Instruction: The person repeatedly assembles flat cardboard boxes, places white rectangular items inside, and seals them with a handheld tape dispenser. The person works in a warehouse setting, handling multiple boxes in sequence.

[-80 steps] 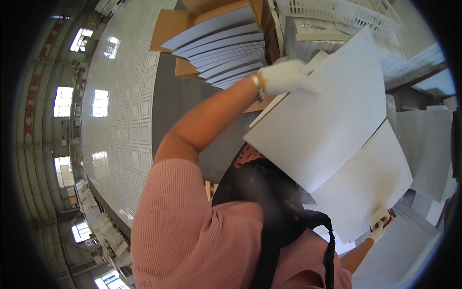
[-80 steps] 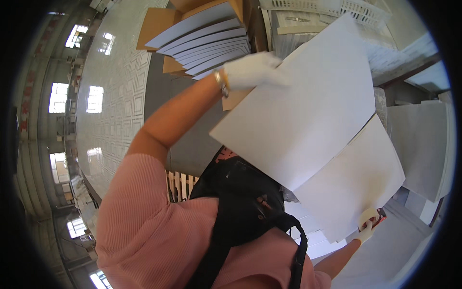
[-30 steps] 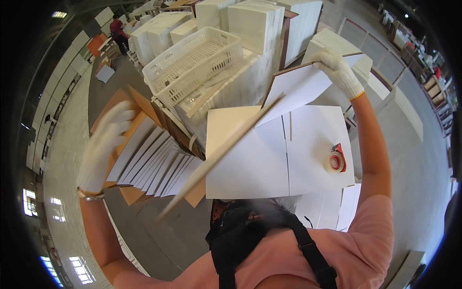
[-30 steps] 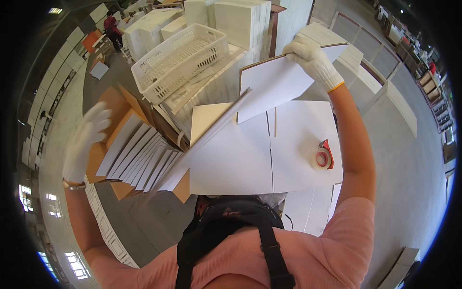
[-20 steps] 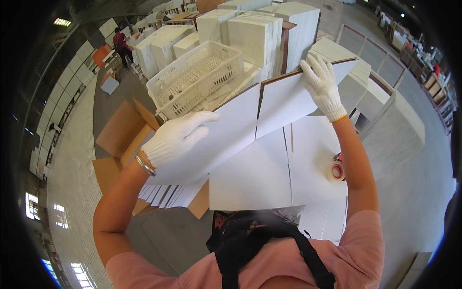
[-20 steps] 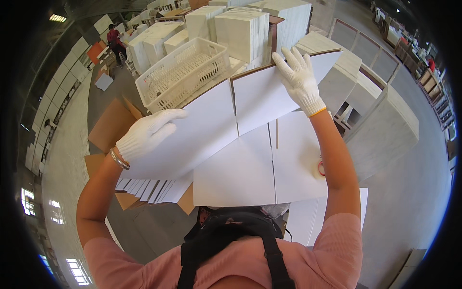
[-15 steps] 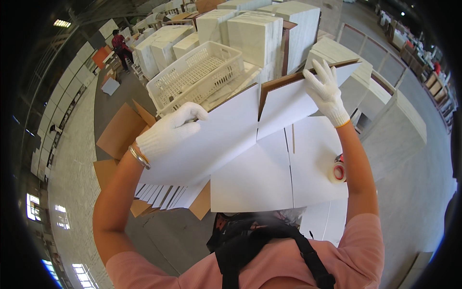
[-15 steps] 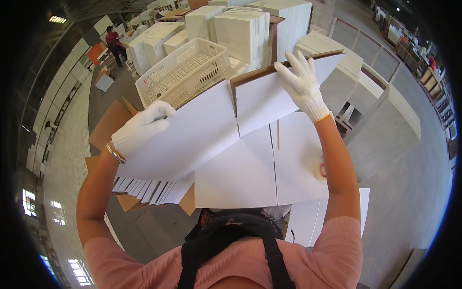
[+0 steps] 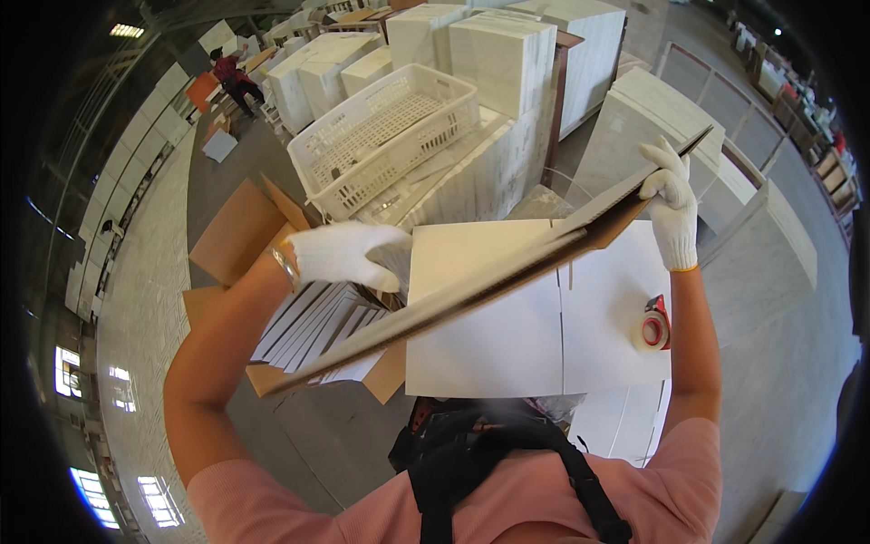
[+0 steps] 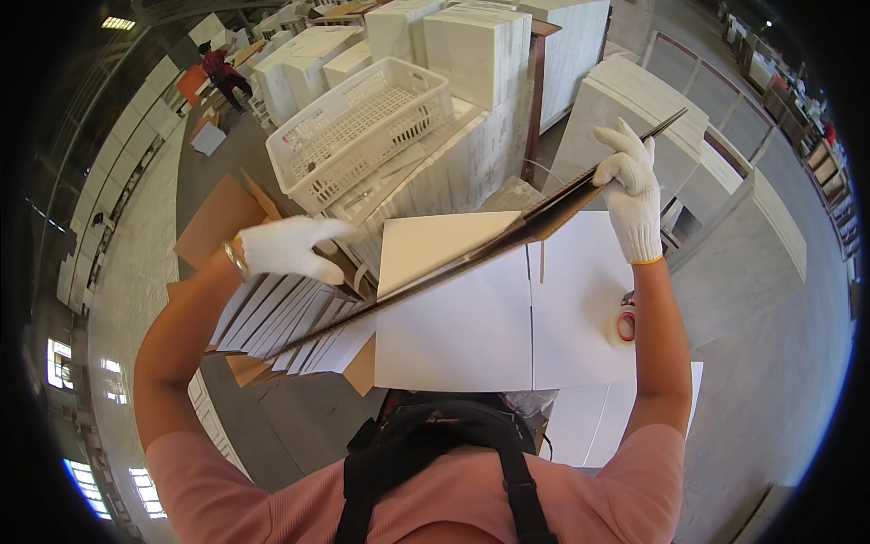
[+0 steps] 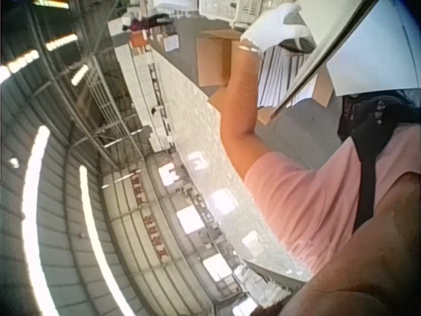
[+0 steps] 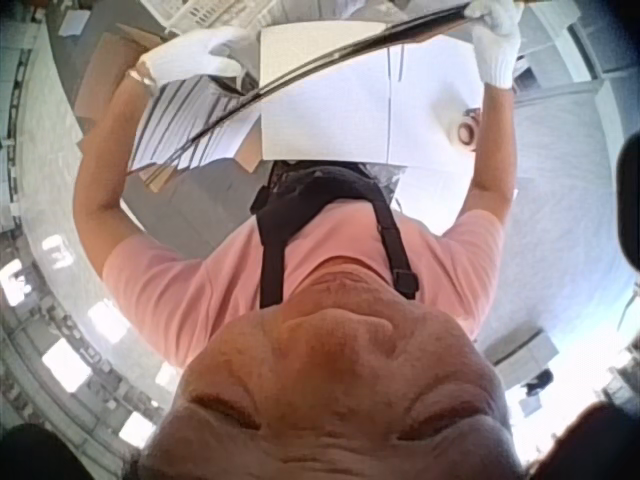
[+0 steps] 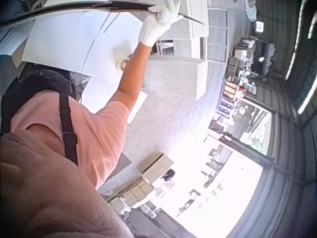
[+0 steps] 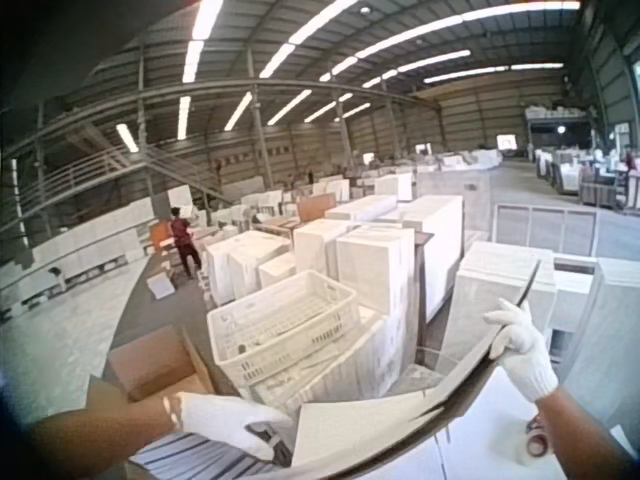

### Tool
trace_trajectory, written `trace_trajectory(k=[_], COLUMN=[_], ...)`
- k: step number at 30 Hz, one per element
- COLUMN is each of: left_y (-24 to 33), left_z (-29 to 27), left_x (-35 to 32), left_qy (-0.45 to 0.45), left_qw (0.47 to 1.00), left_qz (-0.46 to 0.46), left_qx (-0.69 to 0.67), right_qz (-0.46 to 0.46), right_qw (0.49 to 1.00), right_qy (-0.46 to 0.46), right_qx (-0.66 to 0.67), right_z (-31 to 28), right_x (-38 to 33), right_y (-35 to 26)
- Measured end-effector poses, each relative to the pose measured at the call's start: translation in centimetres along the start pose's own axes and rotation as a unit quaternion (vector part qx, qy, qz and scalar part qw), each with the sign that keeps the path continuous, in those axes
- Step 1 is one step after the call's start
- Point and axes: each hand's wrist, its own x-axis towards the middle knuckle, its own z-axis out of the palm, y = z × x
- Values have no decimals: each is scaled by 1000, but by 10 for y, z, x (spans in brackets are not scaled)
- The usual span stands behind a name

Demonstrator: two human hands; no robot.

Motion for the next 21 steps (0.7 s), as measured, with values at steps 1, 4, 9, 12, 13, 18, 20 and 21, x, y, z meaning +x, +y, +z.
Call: trace_trajectory(k=[1,4,9,12,13,18,20,21], left_y=[1,29,87,105,111,114,96,82], left_z=[10,32,40,50,51,51,57,62], left_x=[4,2,20,20,21,28,34,35], left_qy=[32,102,141,151,165,151,139,126], left_qw=[994,945,971,973,969,972,969,968], left_qz=[36,123,180,160,172,150,150,139], left_qx=[-99,-285,-66,-71,-69,-95,-140,-167], right_qz=[7,7,-14,-15,-17,-23,-21,-20], right_qw=[1000,1000,1000,1000,999,998,998,998], right_qy=[26,-1,-19,-15,-23,-38,-36,-40], right_qx=[6,-6,-11,-8,-24,-39,-46,-45], right_z=[-1,2,12,16,16,23,22,23], right_x=[-4,4,26,30,35,42,38,36], right_y=[4,-5,-13,-6,-13,0,-1,-6])
